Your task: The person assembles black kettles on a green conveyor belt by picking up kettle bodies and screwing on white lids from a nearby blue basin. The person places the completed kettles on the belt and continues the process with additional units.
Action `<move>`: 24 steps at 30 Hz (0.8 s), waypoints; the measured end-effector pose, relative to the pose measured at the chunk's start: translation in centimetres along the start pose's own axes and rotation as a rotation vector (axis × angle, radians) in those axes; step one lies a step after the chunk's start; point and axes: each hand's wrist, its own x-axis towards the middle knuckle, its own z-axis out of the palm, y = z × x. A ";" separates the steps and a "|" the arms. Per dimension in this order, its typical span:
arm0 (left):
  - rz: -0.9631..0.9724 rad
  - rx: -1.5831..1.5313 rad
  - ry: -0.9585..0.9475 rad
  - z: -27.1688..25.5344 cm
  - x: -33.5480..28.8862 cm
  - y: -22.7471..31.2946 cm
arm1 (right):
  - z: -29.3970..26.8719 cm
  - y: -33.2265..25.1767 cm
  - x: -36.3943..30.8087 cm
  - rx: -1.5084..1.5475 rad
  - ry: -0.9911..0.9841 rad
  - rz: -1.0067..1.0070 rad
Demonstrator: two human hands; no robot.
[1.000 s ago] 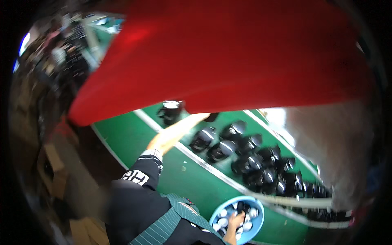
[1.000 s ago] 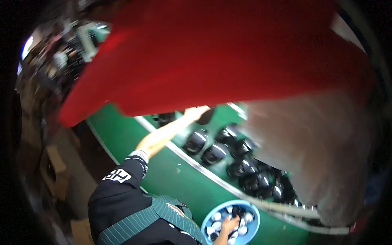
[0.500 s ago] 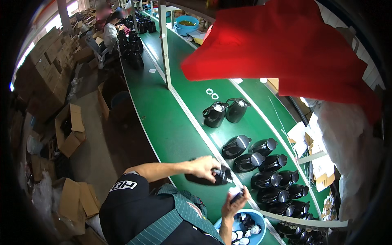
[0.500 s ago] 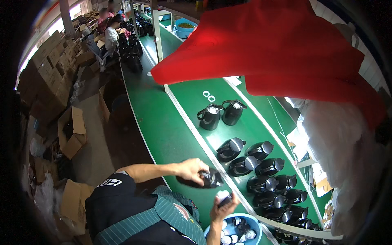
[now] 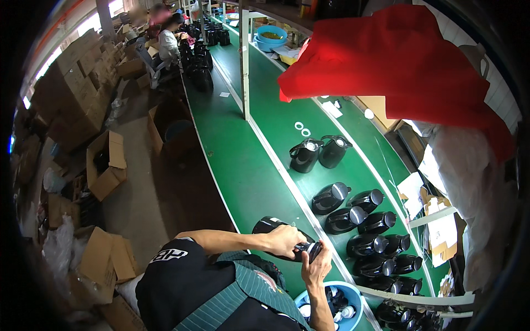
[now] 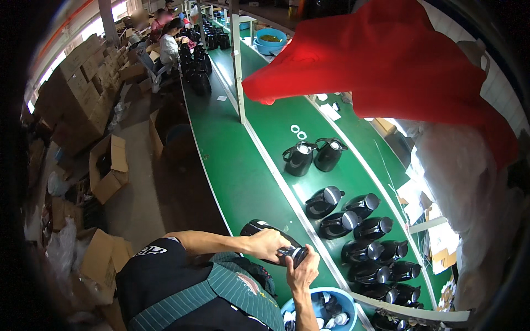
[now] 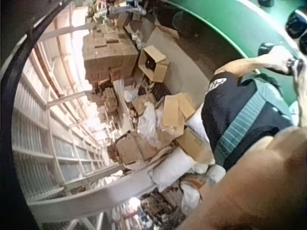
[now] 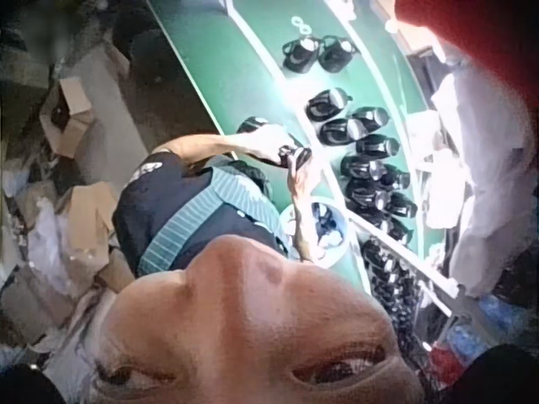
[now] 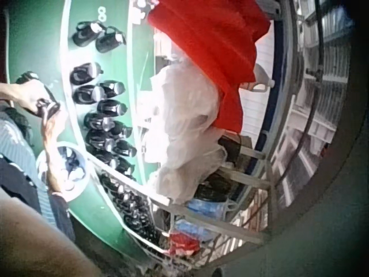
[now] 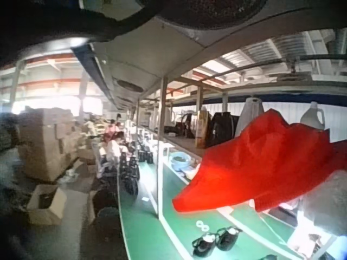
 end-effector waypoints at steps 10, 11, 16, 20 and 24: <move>0.000 0.399 0.132 5.4 -0.5 -1.6 | 0.6 0.6 2.3 0.189 -0.599 0.711; -0.019 0.384 0.119 5.6 -0.6 -1.8 | 0.2 1.3 2.6 0.364 -0.706 0.792; -0.042 0.352 0.058 6.4 -0.8 -2.1 | -0.3 1.6 -0.1 0.106 -0.508 0.291; -0.016 0.326 0.030 6.4 -1.1 -2.4 | -0.9 3.2 -0.6 0.274 -0.570 0.195; -0.019 0.303 -0.069 6.1 -1.2 -2.0 | -2.4 1.7 -0.5 0.414 -0.647 0.281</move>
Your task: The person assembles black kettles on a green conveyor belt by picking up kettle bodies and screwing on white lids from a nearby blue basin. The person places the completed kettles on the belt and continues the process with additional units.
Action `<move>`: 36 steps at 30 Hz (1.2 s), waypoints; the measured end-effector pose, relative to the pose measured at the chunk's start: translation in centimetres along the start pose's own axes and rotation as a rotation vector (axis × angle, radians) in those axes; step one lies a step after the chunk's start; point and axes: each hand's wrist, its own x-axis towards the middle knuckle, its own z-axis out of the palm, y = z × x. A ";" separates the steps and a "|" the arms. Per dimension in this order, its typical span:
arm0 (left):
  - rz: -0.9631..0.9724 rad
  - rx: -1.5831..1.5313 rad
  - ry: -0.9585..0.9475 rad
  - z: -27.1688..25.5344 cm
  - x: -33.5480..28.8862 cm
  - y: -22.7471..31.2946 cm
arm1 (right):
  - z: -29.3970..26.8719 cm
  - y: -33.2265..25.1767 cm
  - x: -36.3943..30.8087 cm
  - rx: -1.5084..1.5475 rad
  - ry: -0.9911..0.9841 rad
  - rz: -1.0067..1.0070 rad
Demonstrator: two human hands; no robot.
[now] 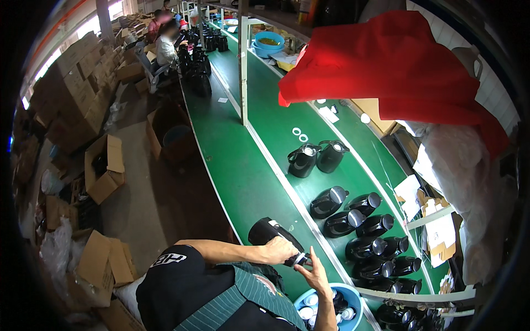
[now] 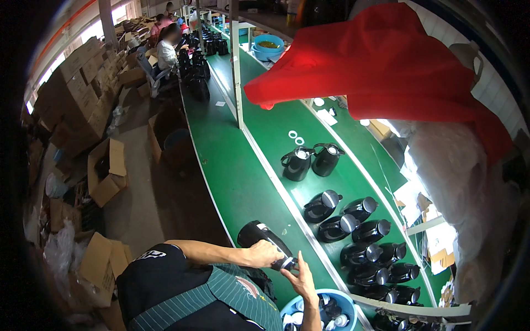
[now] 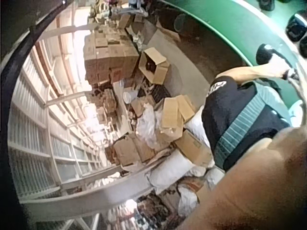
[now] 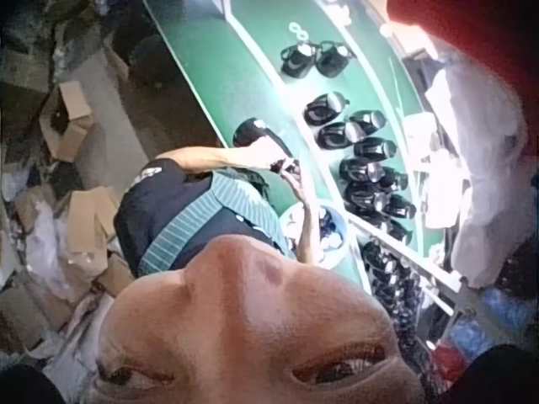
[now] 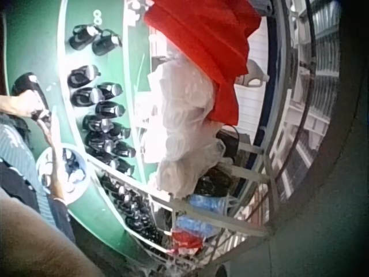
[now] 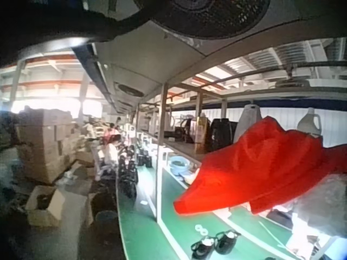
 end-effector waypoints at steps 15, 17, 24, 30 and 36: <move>0.167 -0.324 -0.462 -7.4 1.6 -4.6 | 2.2 -2.4 -1.7 -0.496 0.142 -0.569; 0.169 -0.187 -0.321 -6.9 1.5 -4.1 | 2.7 -1.2 -1.0 -0.206 0.184 -0.419; 0.120 -0.095 -0.006 -3.9 0.5 -3.6 | 2.6 -2.3 0.0 -0.118 0.299 -0.294; 0.082 -0.348 -0.344 -7.0 -0.4 -5.0 | 2.4 -0.9 1.0 -0.675 0.130 -0.845; 0.025 -0.198 -0.164 -4.9 -2.7 -4.6 | 3.5 -2.6 1.2 -0.314 0.092 -0.515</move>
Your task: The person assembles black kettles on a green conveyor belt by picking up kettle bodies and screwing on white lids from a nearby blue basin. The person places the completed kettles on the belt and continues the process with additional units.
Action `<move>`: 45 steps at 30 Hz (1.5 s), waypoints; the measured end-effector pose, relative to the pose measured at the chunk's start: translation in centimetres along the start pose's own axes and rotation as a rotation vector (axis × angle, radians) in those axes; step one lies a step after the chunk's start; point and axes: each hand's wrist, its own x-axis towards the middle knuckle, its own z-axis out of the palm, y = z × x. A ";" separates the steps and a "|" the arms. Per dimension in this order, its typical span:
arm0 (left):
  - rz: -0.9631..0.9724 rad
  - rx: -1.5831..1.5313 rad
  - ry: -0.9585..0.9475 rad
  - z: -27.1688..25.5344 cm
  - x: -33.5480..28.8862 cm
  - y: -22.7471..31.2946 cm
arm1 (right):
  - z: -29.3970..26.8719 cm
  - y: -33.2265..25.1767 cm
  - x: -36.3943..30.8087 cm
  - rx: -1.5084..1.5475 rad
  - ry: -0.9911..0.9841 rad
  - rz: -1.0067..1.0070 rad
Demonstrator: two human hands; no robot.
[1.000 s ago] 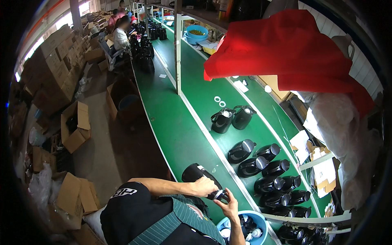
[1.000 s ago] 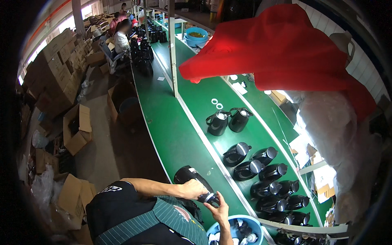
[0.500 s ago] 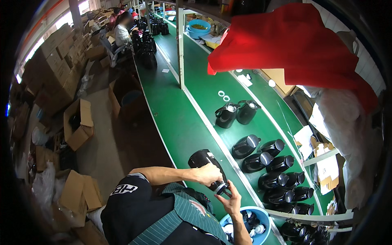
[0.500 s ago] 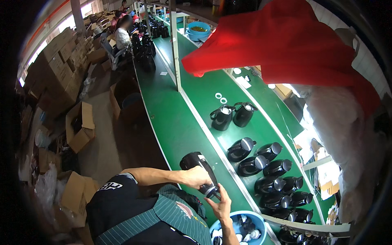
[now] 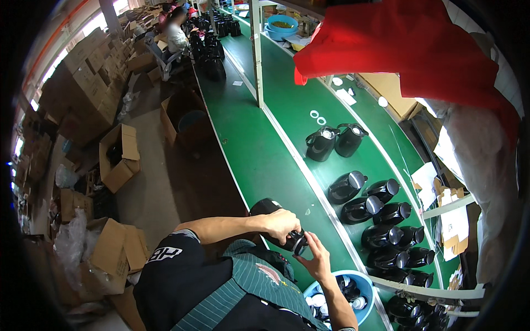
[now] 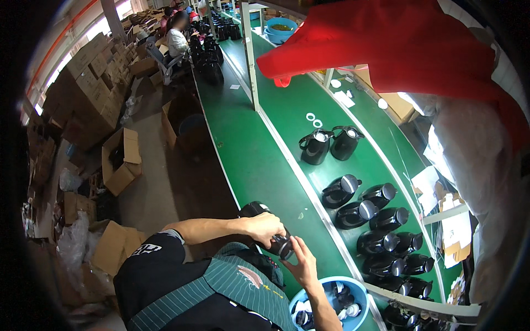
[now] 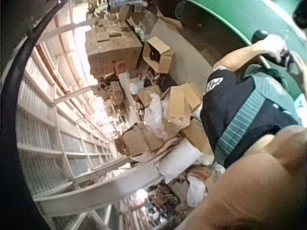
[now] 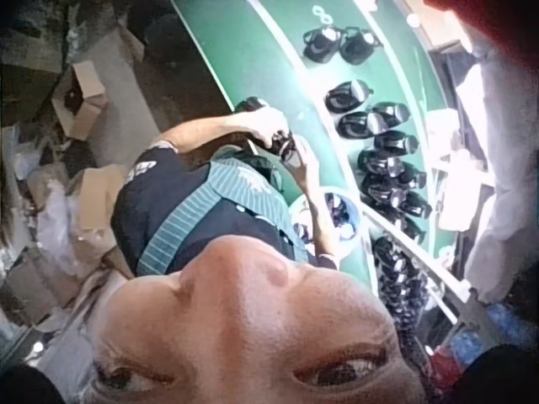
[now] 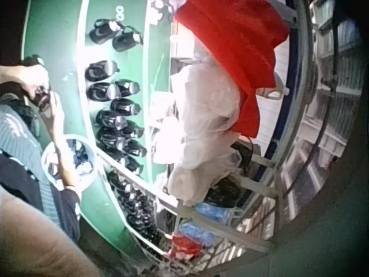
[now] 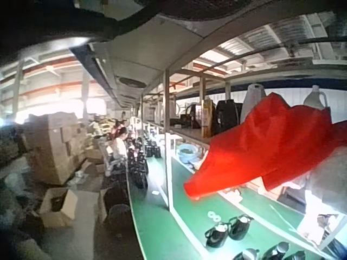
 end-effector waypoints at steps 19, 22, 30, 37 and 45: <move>-0.032 0.378 0.277 4.0 0.8 -0.1 | 5.8 5.3 -2.7 0.317 0.162 0.602; -0.020 0.391 0.312 3.9 0.7 -0.3 | 3.8 1.5 -1.0 0.055 0.260 0.123; 0.059 0.381 0.360 4.0 1.1 0.2 | 3.3 1.3 0.2 0.383 0.232 0.413; 0.018 0.398 0.272 3.8 0.8 0.7 | 5.0 3.6 -0.2 0.644 0.250 0.474; 0.037 0.427 0.251 4.2 0.3 -0.1 | 6.9 3.8 -0.5 0.936 0.366 0.544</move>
